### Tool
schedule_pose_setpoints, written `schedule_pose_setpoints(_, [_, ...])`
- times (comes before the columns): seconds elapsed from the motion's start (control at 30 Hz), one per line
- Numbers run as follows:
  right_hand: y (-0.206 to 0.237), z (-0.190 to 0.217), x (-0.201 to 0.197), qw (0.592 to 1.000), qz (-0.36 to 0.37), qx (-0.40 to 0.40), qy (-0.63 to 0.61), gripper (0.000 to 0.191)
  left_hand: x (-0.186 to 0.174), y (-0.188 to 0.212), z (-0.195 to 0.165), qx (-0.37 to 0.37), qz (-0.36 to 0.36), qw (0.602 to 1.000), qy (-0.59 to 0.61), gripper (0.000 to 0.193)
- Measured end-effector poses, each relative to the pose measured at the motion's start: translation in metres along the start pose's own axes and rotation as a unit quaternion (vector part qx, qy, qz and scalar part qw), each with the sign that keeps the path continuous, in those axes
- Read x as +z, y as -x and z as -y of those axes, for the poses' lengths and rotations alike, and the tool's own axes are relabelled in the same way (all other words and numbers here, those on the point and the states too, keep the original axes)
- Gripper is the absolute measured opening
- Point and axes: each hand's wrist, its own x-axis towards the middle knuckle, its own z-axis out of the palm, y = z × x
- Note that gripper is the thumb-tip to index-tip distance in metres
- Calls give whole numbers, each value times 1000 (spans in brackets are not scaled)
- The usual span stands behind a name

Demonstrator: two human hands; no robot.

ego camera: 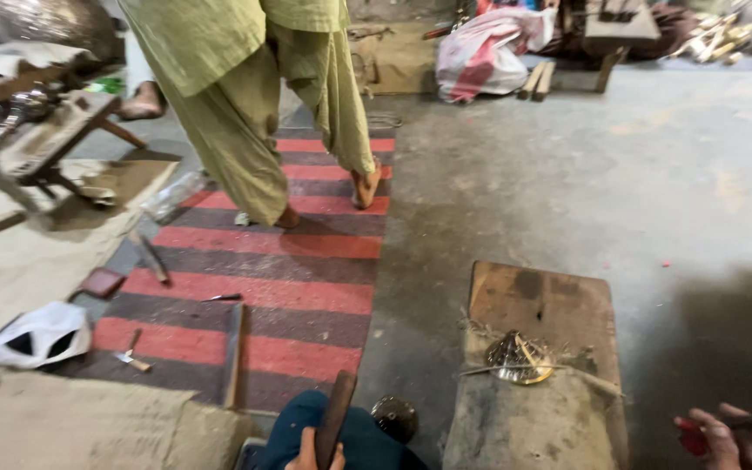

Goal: The person sits cross-legged on the floor holding a small brass bell against a cushioned board, and uses a punch and a wooden mallet to repeatedly strike and emboss decorative patterns into the bell's surface, repositioning the bell and punch between strikes.

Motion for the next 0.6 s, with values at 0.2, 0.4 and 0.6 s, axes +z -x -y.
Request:
schedule_pose_setpoints(0.2, [17, 51, 28, 995, -3, 30, -94, 37, 10, -6, -1, -11, 25, 1000, 12, 47])
schedule_pose_setpoints(0.4, [12, 95, 80, 961, 124, 101, -228, 27, 16, 2, -4, -161, 217, 955, -121, 55])
schedule_pose_setpoints(0.6, [-9, 86, 117, 954, 209, 12, -216, 27, 17, 10, -16, -155, 246, 915, -281, 68])
